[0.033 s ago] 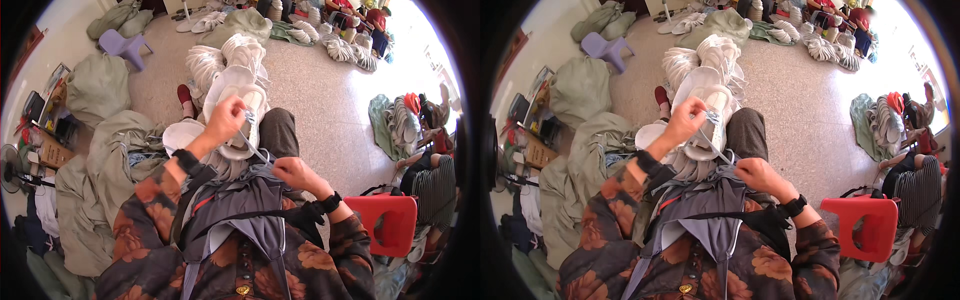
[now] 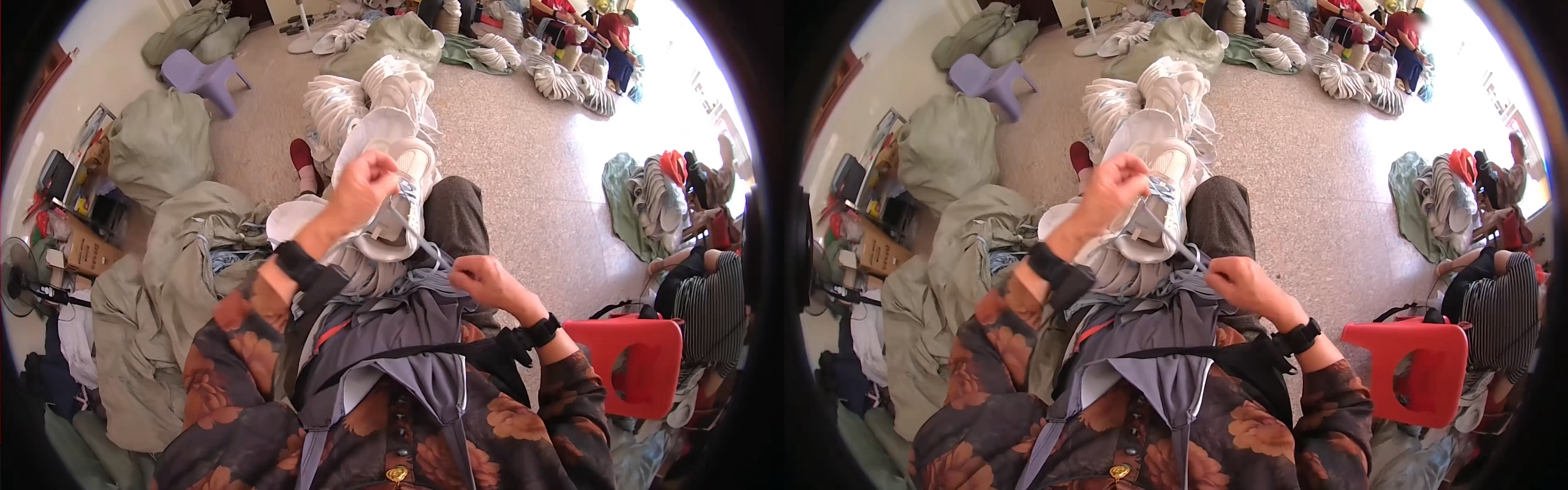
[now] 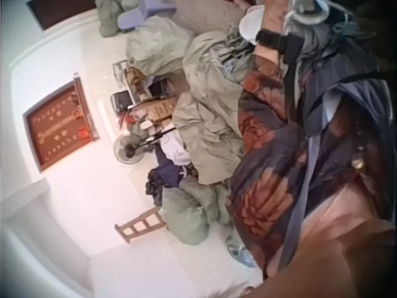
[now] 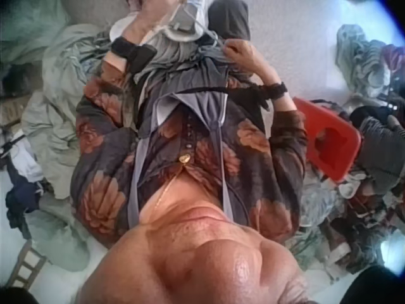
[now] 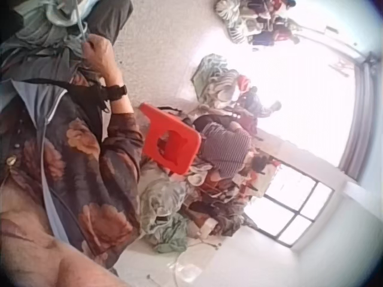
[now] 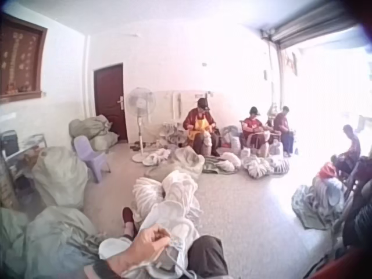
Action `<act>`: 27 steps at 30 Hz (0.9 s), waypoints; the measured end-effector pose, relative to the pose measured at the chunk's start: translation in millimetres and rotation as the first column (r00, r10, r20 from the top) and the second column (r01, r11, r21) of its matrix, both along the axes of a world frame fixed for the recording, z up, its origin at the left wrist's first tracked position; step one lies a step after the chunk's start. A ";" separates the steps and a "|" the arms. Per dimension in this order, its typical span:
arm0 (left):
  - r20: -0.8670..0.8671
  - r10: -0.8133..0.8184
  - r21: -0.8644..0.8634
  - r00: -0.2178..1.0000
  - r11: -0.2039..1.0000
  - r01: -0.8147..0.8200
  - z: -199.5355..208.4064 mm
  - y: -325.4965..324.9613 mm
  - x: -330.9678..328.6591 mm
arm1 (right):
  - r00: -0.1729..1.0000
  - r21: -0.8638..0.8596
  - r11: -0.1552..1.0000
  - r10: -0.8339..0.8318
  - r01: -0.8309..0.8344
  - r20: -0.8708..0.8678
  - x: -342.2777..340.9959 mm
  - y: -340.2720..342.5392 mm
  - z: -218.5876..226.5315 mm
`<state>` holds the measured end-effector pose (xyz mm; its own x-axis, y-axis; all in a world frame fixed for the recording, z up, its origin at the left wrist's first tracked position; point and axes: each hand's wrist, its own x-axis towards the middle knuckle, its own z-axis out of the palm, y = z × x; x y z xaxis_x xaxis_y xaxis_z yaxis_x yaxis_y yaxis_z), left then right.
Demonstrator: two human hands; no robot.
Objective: Threading and tying laces into white shoe uppers in a manufacturing environment.
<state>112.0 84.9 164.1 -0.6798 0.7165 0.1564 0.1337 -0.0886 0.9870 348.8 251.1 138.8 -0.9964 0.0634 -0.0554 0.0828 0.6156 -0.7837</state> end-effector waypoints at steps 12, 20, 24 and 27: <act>-0.062 0.052 -0.031 0.997 0.998 -0.054 108.7 -122.5 -47.8 | 0.873 -0.942 0.298 -0.488 0.155 -0.011 67.5 69.1 -13.0; -0.775 -0.064 -0.454 0.629 0.748 -0.484 19.1 -237.5 -112.7 | 0.758 -0.940 -0.088 -0.619 -0.329 -0.208 116.3 159.3 -37.8; -0.866 0.010 -0.370 0.501 0.661 -0.653 -17.3 -326.3 -152.1 | 0.598 -0.980 -0.127 -0.801 -0.152 0.012 159.8 219.3 -78.1; -0.916 0.012 -0.325 0.402 0.566 -0.757 -14.8 -351.0 -166.2 | 0.599 -0.988 -0.070 -0.800 -0.137 -0.026 215.5 270.7 -111.2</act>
<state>-54.2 -266.1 149.3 -0.7355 0.5263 0.4266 0.6287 0.7649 0.1403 564.2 521.8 27.5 -0.6491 0.7602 -0.0280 -0.6531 -0.5758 -0.4919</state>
